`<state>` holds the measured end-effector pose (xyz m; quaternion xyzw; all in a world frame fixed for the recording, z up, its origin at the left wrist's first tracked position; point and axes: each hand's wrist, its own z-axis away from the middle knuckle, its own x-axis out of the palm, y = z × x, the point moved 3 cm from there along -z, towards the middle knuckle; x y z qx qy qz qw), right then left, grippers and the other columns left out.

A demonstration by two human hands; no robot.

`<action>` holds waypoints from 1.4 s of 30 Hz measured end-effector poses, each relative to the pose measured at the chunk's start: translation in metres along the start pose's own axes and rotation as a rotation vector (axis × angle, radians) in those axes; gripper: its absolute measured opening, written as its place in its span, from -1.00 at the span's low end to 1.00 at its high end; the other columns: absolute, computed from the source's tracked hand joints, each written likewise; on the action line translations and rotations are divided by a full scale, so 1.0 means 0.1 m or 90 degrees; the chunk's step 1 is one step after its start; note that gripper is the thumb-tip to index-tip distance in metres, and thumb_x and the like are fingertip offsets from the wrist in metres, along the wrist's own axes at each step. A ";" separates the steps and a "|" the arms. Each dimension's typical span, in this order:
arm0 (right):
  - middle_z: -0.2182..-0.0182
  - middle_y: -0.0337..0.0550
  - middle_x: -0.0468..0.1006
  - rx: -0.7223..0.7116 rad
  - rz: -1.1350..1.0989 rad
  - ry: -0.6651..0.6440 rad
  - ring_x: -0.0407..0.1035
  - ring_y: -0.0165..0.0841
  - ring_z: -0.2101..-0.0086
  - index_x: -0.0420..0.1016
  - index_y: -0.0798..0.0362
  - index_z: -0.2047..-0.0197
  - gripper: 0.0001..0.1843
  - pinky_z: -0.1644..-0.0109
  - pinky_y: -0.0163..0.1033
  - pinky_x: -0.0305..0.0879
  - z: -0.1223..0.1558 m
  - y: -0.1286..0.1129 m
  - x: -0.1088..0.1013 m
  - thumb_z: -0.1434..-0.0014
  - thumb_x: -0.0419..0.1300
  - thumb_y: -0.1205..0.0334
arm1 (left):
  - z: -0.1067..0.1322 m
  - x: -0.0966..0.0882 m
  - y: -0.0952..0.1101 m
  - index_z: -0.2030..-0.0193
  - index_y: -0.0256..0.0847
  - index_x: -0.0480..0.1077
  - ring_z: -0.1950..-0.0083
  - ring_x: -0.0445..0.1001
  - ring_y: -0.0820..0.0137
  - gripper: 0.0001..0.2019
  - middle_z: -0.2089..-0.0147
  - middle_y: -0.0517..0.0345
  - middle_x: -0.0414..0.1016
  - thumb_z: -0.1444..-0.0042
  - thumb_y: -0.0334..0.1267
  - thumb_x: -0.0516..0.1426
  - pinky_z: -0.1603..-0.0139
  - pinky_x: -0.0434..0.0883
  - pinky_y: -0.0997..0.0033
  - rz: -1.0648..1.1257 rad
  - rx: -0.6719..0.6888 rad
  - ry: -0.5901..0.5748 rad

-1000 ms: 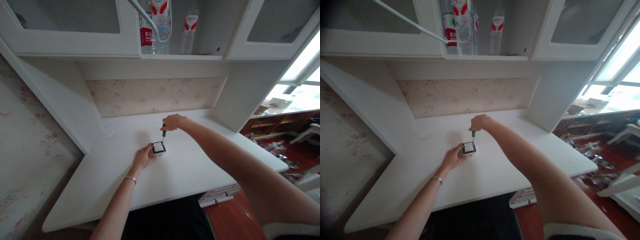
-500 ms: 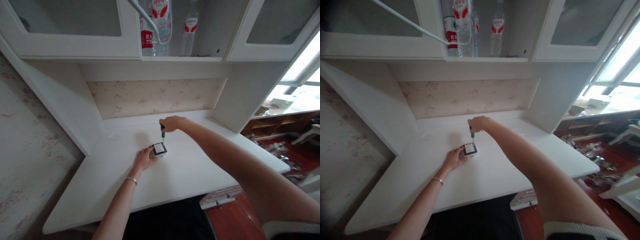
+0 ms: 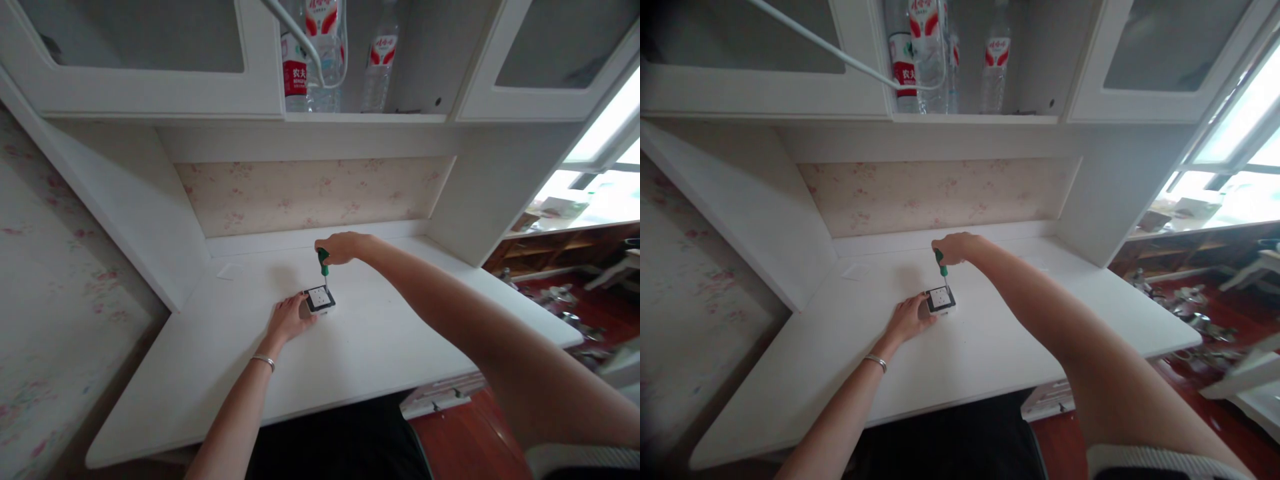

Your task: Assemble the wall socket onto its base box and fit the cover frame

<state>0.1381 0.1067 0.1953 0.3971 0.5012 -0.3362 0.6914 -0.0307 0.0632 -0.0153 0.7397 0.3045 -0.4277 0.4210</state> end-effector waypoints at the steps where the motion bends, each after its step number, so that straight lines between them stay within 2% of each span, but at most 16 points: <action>1: 0.13 0.04 0.51 -0.004 -0.001 0.002 0.42 -0.13 0.19 0.32 -0.05 -0.06 -0.48 0.29 -0.18 0.28 0.01 0.00 -0.01 -0.05 0.16 -0.06 | 0.00 0.00 0.00 -0.17 -0.01 0.17 -0.15 0.31 0.18 -0.39 -0.18 0.11 0.33 0.01 0.08 0.15 -0.14 0.20 0.20 0.001 -0.002 -0.002; 5: 0.13 0.12 0.51 0.018 0.019 0.030 0.40 -0.05 0.15 0.40 0.02 0.01 -0.46 0.26 -0.12 0.28 0.02 0.00 -0.04 -0.03 0.14 -0.14 | 0.00 -0.01 0.01 -0.25 0.03 0.07 -0.18 0.28 0.19 -0.32 -0.22 0.13 0.29 0.01 0.05 0.16 -0.15 0.19 0.21 0.002 -0.002 -0.015; 9: 0.13 0.20 0.50 0.054 0.032 0.031 0.40 0.00 0.14 0.45 0.11 0.07 -0.38 0.25 -0.08 0.28 0.01 0.01 -0.04 -0.01 0.12 -0.24 | 0.00 0.00 0.00 -0.26 0.05 0.08 -0.24 0.20 0.17 -0.33 -0.29 0.14 0.18 -0.01 0.08 0.13 -0.19 0.15 0.18 -0.020 0.001 -0.028; 13: 0.15 0.08 0.52 0.026 0.016 -0.008 0.43 -0.10 0.21 0.42 0.02 0.01 -0.45 0.30 -0.15 0.28 0.01 0.06 0.01 -0.02 0.15 -0.14 | 0.00 0.00 0.01 -0.26 0.06 0.07 -0.24 0.20 0.19 -0.33 -0.30 0.15 0.17 -0.01 0.10 0.13 -0.19 0.15 0.20 -0.033 0.000 -0.035; 16: 0.17 0.01 0.53 -0.008 0.004 0.004 0.43 -0.14 0.24 0.37 -0.06 -0.04 -0.49 0.33 -0.19 0.26 0.01 0.11 0.04 -0.04 0.16 -0.07 | -0.01 0.00 0.01 -0.26 0.07 0.07 -0.25 0.19 0.21 -0.33 -0.30 0.17 0.16 -0.01 0.11 0.12 -0.19 0.16 0.21 -0.039 -0.003 -0.039; 19: 0.18 0.06 0.54 0.021 0.017 0.015 0.42 -0.10 0.21 0.45 0.00 0.04 -0.46 0.29 -0.17 0.26 -0.01 0.16 0.06 -0.01 0.16 -0.16 | -0.01 0.00 0.01 -0.25 0.07 0.08 -0.26 0.18 0.20 -0.34 -0.30 0.18 0.16 -0.01 0.12 0.12 -0.19 0.16 0.20 -0.038 -0.006 -0.044; 23: 0.18 0.17 0.52 0.090 0.023 0.017 0.40 -0.04 0.16 0.53 0.11 0.18 -0.31 0.25 -0.14 0.26 -0.02 0.22 0.08 -0.03 0.01 -0.35 | -0.01 0.01 0.00 -0.25 0.07 0.09 -0.26 0.17 0.20 -0.34 -0.30 0.18 0.17 -0.01 0.13 0.11 -0.19 0.15 0.18 -0.041 -0.007 -0.036; 26: 0.22 0.13 0.53 0.068 -0.015 -0.021 0.45 -0.14 0.29 0.45 0.10 0.06 -0.26 0.29 -0.17 0.27 0.00 0.23 0.11 -0.04 -0.06 -0.38 | -0.01 0.02 -0.01 -0.25 0.06 0.09 -0.25 0.18 0.21 -0.34 -0.29 0.16 0.19 -0.02 0.14 0.10 -0.18 0.17 0.19 -0.043 0.007 -0.028; 28: 0.25 0.06 0.55 0.036 -0.049 -0.059 0.44 -0.27 0.43 0.29 0.06 -0.09 -0.29 0.35 -0.21 0.27 0.02 0.23 0.13 -0.09 -0.05 -0.31 | -0.01 0.02 -0.01 -0.25 0.06 0.09 -0.25 0.19 0.21 -0.35 -0.28 0.16 0.19 -0.02 0.14 0.10 -0.18 0.17 0.19 -0.046 0.012 -0.024; 30: 0.26 -0.02 0.55 0.005 -0.065 -0.079 0.42 -0.35 0.48 0.19 0.02 -0.16 -0.36 0.38 -0.25 0.26 0.03 0.20 0.15 -0.13 0.02 -0.19 | -0.01 0.02 -0.01 -0.25 0.06 0.09 -0.24 0.20 0.20 -0.35 -0.28 0.16 0.20 -0.02 0.14 0.10 -0.17 0.18 0.18 -0.051 0.010 -0.023; 32: 0.24 -0.02 0.55 -0.007 -0.053 -0.068 0.43 -0.32 0.43 0.22 0.01 -0.12 -0.43 0.36 -0.26 0.26 0.03 0.18 0.15 -0.12 0.08 -0.09 | -0.01 0.02 -0.01 -0.25 0.06 0.09 -0.23 0.21 0.20 -0.35 -0.28 0.16 0.20 -0.02 0.13 0.11 -0.17 0.18 0.18 -0.053 0.007 -0.023; 34: 0.20 0.04 0.54 -0.002 -0.032 -0.041 0.44 -0.23 0.32 0.29 0.03 -0.07 -0.47 0.32 -0.21 0.26 0.02 0.16 0.14 -0.10 0.11 -0.08 | -0.01 0.02 -0.01 -0.25 0.07 0.08 -0.24 0.21 0.21 -0.34 -0.28 0.16 0.20 -0.01 0.12 0.12 -0.17 0.18 0.19 -0.052 0.007 -0.022; 37: 0.14 0.14 0.51 0.018 -0.003 -0.009 0.42 -0.09 0.19 0.34 0.07 -0.04 -0.42 0.27 -0.14 0.28 0.01 0.13 0.11 -0.06 0.12 -0.14 | 0.00 0.02 -0.01 -0.25 0.07 0.08 -0.24 0.20 0.22 -0.35 -0.29 0.16 0.19 -0.02 0.11 0.12 -0.18 0.18 0.20 -0.048 0.009 -0.022; 42: 0.11 0.23 0.49 0.044 0.024 0.012 0.40 -0.01 0.14 0.44 0.12 0.02 -0.33 0.24 -0.09 0.30 -0.03 0.08 0.08 -0.03 0.07 -0.26 | -0.01 0.01 0.00 -0.24 0.07 0.09 -0.24 0.20 0.21 -0.37 -0.29 0.18 0.18 -0.03 0.10 0.11 -0.18 0.17 0.19 -0.044 0.004 -0.024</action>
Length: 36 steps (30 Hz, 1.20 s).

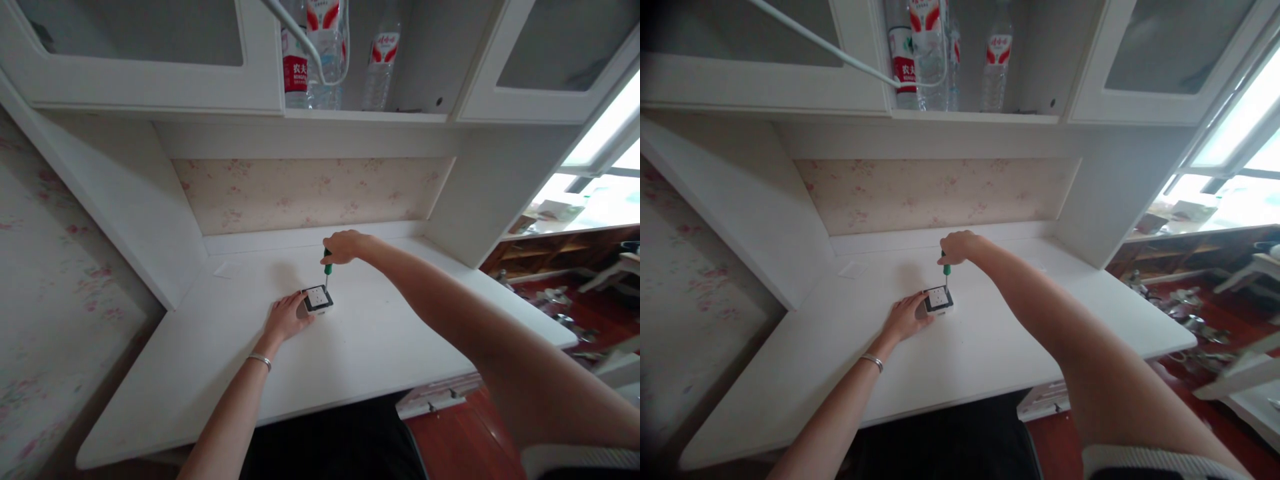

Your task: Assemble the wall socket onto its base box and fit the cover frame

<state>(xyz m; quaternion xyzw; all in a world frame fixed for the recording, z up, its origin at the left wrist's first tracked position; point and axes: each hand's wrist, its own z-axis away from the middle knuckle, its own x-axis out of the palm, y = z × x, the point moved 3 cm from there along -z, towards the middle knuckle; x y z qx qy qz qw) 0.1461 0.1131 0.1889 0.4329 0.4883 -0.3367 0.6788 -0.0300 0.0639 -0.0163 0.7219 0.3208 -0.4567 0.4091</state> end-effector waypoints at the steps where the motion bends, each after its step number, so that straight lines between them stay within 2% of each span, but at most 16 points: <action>1: 0.11 0.24 0.49 0.003 0.004 0.006 0.40 0.00 0.13 0.46 0.13 0.04 -0.31 0.24 -0.08 0.30 -0.01 -0.02 0.00 -0.03 0.06 -0.29 | 0.00 0.00 0.00 -0.24 0.07 0.10 -0.24 0.20 0.21 -0.37 -0.29 0.17 0.18 -0.03 0.10 0.11 -0.18 0.17 0.19 0.000 0.000 0.000; 5: 0.12 0.25 0.50 0.018 0.003 0.022 0.40 0.01 0.11 0.51 0.14 0.07 -0.25 0.20 -0.06 0.31 -0.05 -0.09 -0.02 -0.01 0.02 -0.36 | 0.00 0.00 0.01 -0.24 0.07 0.10 -0.23 0.21 0.20 -0.36 -0.28 0.16 0.20 -0.02 0.12 0.11 -0.17 0.17 0.19 0.001 0.000 0.001; 10: 0.12 0.25 0.51 0.043 -0.005 0.007 0.40 0.02 0.12 0.53 0.15 0.11 -0.25 0.19 -0.03 0.31 -0.01 -0.10 -0.08 -0.04 -0.03 -0.36 | 0.01 -0.01 0.01 -0.24 0.08 0.09 -0.23 0.21 0.20 -0.37 -0.28 0.17 0.20 -0.03 0.12 0.10 -0.16 0.16 0.17 0.000 0.000 0.002; 12: 0.13 0.24 0.51 0.026 0.001 0.008 0.40 0.03 0.12 0.53 0.14 0.11 -0.28 0.20 -0.03 0.30 0.02 -0.09 -0.13 -0.05 -0.01 -0.33 | 0.01 -0.02 0.01 -0.24 0.08 0.08 -0.22 0.21 0.21 -0.37 -0.28 0.18 0.20 -0.03 0.12 0.09 -0.16 0.16 0.19 0.004 0.002 0.000; 15: 0.12 0.21 0.51 0.001 0.006 0.037 0.40 0.00 0.11 0.47 0.12 0.02 -0.36 0.22 -0.08 0.30 0.05 -0.09 -0.21 -0.09 0.01 -0.23 | 0.01 -0.03 0.02 -0.26 0.07 0.04 -0.23 0.21 0.21 -0.33 -0.28 0.18 0.20 -0.02 0.12 0.09 -0.16 0.16 0.22 0.014 0.001 -0.007; 17: 0.12 0.15 0.52 -0.041 -0.003 0.042 0.41 -0.06 0.14 0.43 0.09 -0.02 -0.41 0.24 -0.14 0.29 0.06 -0.13 -0.23 -0.11 0.02 -0.17 | 0.01 -0.03 0.01 -0.28 0.03 0.00 -0.21 0.24 0.21 -0.27 -0.25 0.13 0.25 0.00 0.14 0.10 -0.16 0.16 0.23 0.019 -0.013 -0.013; 21: 0.17 0.08 0.55 -0.141 -0.027 0.036 0.44 -0.15 0.23 0.45 0.05 0.04 -0.52 0.32 -0.21 0.26 0.10 -0.27 -0.19 -0.12 0.05 -0.10 | 0.01 -0.03 0.00 -0.30 -0.02 -0.03 -0.19 0.26 0.20 -0.24 -0.22 0.08 0.30 0.01 0.15 0.10 -0.16 0.16 0.23 0.019 -0.024 -0.011; 26: 0.15 0.11 0.53 -0.145 -0.025 0.044 0.43 -0.13 0.21 0.45 0.06 0.03 -0.55 0.31 -0.20 0.24 0.11 -0.37 -0.12 -0.13 0.06 -0.04 | 0.01 -0.04 0.02 -0.29 0.00 -0.01 -0.21 0.25 0.19 -0.25 -0.23 0.09 0.28 0.01 0.14 0.11 -0.17 0.15 0.23 0.020 -0.035 -0.023; 36: 0.17 0.09 0.53 -0.171 -0.014 0.047 0.43 -0.14 0.22 0.45 0.07 0.04 -0.56 0.31 -0.21 0.23 0.04 -0.43 -0.08 -0.14 0.05 -0.02 | 0.01 -0.04 0.02 -0.29 -0.01 0.00 -0.22 0.22 0.18 -0.28 -0.26 0.12 0.23 0.00 0.10 0.12 -0.18 0.14 0.21 0.020 -0.028 -0.023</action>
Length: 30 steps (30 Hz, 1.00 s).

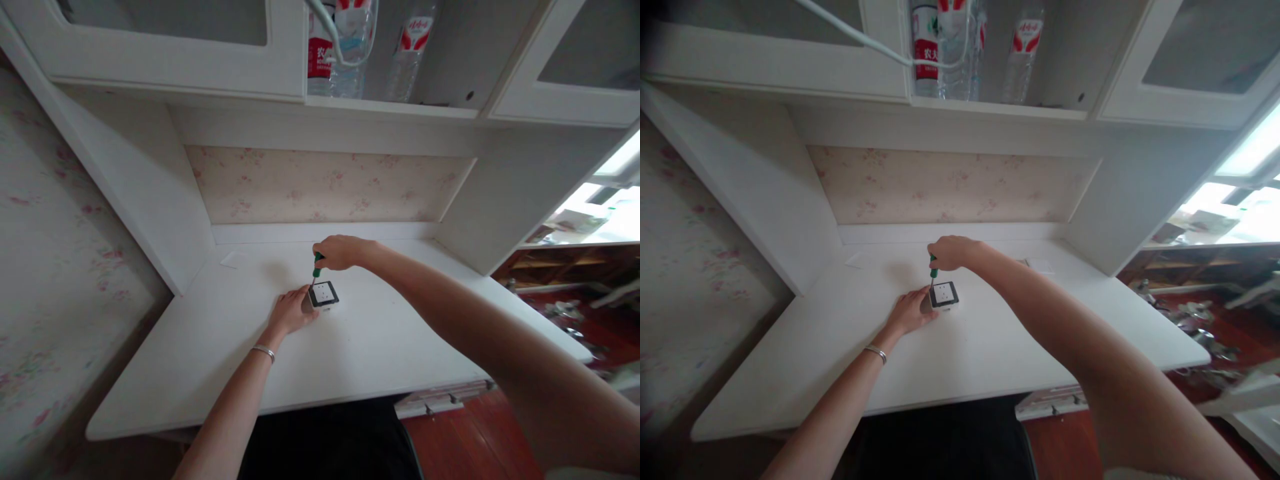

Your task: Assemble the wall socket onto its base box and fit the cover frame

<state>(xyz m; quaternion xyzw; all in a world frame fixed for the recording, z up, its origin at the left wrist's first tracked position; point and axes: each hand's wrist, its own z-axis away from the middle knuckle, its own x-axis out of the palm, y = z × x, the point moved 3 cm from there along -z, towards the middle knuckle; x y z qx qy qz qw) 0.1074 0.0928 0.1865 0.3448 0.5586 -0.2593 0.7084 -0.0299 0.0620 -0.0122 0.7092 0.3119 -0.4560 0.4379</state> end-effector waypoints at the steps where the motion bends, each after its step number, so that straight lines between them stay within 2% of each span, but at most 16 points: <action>1: 0.18 0.09 0.53 -0.002 0.002 0.004 0.43 -0.14 0.22 0.45 0.07 0.05 -0.57 0.32 -0.21 0.22 0.00 0.00 -0.01 -0.14 0.05 -0.02 | 0.00 0.00 0.00 -0.29 -0.01 0.00 -0.22 0.21 0.18 -0.27 -0.26 0.12 0.23 0.00 0.10 0.12 -0.17 0.13 0.21 0.001 -0.001 0.000; 30: 0.15 0.10 0.52 -0.008 0.020 -0.028 0.42 -0.13 0.19 0.45 0.07 0.04 -0.60 0.29 -0.19 0.23 -0.05 -0.07 -0.04 -0.14 0.09 0.02 | 0.01 -0.01 0.00 -0.30 0.00 -0.02 -0.24 0.19 0.16 -0.27 -0.28 0.13 0.20 0.00 0.09 0.12 -0.19 0.13 0.20 0.002 -0.003 -0.002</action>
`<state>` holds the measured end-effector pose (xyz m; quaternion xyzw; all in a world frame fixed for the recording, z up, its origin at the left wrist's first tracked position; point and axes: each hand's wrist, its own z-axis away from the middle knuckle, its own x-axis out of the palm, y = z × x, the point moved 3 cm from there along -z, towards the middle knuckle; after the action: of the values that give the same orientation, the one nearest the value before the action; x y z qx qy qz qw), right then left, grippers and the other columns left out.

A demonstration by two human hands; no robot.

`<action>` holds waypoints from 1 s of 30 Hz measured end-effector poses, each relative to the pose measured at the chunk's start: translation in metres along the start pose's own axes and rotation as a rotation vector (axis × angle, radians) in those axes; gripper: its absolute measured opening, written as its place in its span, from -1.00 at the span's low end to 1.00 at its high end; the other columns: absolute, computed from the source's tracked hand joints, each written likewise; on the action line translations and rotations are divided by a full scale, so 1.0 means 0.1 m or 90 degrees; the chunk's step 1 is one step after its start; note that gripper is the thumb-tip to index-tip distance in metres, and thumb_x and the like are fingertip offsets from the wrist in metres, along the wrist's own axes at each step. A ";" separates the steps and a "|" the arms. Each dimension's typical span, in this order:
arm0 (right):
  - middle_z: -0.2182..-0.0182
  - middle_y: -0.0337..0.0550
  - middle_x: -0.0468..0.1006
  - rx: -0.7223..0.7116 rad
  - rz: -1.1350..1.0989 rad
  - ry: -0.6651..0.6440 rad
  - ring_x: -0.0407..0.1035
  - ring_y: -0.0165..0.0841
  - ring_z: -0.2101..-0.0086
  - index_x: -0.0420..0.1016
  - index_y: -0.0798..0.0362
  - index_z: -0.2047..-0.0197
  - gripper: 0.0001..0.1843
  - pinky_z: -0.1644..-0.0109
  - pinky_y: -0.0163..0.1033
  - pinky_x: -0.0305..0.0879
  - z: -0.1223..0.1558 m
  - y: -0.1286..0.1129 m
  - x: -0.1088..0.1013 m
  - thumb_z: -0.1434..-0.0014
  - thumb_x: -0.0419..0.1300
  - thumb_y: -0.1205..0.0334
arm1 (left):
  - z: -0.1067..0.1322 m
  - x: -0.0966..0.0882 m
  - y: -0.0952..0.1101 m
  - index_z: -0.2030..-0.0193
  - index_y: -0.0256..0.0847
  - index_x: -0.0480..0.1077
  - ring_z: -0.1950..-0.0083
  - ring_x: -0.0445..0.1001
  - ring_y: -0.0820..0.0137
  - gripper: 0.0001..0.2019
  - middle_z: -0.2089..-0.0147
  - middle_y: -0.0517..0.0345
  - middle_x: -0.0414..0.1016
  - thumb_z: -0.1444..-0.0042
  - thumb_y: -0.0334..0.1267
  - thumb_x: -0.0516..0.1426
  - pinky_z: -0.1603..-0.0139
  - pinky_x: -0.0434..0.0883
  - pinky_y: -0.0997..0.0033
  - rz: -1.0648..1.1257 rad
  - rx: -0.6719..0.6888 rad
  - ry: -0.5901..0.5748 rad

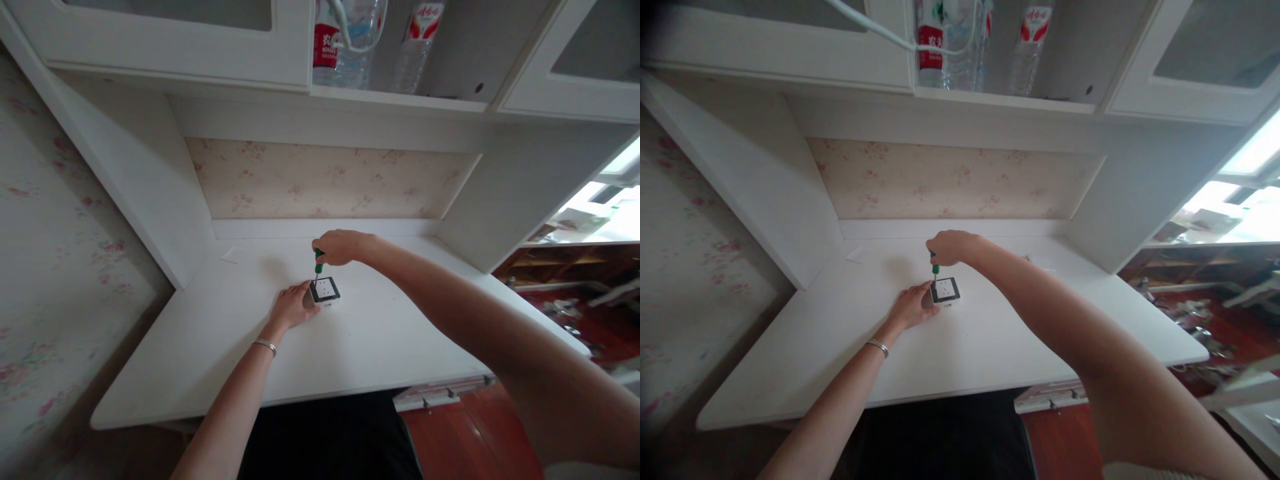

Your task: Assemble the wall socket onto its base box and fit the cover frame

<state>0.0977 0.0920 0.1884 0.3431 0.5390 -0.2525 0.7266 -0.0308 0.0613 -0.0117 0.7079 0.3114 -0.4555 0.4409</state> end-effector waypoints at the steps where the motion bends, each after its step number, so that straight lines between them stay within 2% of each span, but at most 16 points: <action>1: 0.15 0.10 0.52 -0.002 0.000 0.001 0.42 -0.13 0.19 0.45 0.06 0.04 -0.60 0.28 -0.19 0.23 -0.01 0.00 0.00 -0.14 0.10 0.02 | 0.00 0.00 0.00 -0.30 0.00 -0.02 -0.24 0.19 0.16 -0.27 -0.28 0.13 0.20 0.00 0.08 0.12 -0.19 0.13 0.20 0.000 -0.002 -0.001; 16: 0.16 0.07 0.52 -0.017 -0.008 -0.002 0.41 -0.14 0.19 0.43 0.07 0.05 -0.62 0.30 -0.21 0.19 0.01 0.03 0.00 -0.12 0.12 0.05 | 0.00 0.02 -0.01 -0.29 -0.02 -0.01 -0.23 0.21 0.16 -0.27 -0.27 0.11 0.23 -0.01 0.12 0.10 -0.18 0.14 0.19 0.000 0.009 0.010; 25: 0.16 -0.02 0.54 -0.081 0.023 -0.050 0.40 -0.24 0.20 0.45 0.04 0.02 -0.65 0.29 -0.28 0.15 0.01 -0.12 -0.17 -0.08 0.19 0.27 | 0.00 0.01 0.00 -0.29 -0.03 -0.01 -0.24 0.19 0.17 -0.28 -0.28 0.12 0.21 -0.03 0.12 0.08 -0.18 0.14 0.22 -0.010 0.002 -0.006; 30: 0.18 -0.06 0.56 -0.097 0.017 -0.033 0.40 -0.26 0.21 0.48 0.03 0.04 -0.66 0.29 -0.28 0.15 -0.02 -0.07 -0.16 -0.06 0.21 0.27 | 0.00 -0.01 0.02 -0.32 -0.02 -0.07 -0.24 0.19 0.19 -0.26 -0.29 0.14 0.18 -0.04 0.09 0.09 -0.18 0.14 0.23 -0.011 0.020 -0.003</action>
<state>0.0872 0.0892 0.2015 0.2875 0.5333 -0.2098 0.7674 -0.0295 0.0609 -0.0098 0.7110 0.3094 -0.4656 0.4266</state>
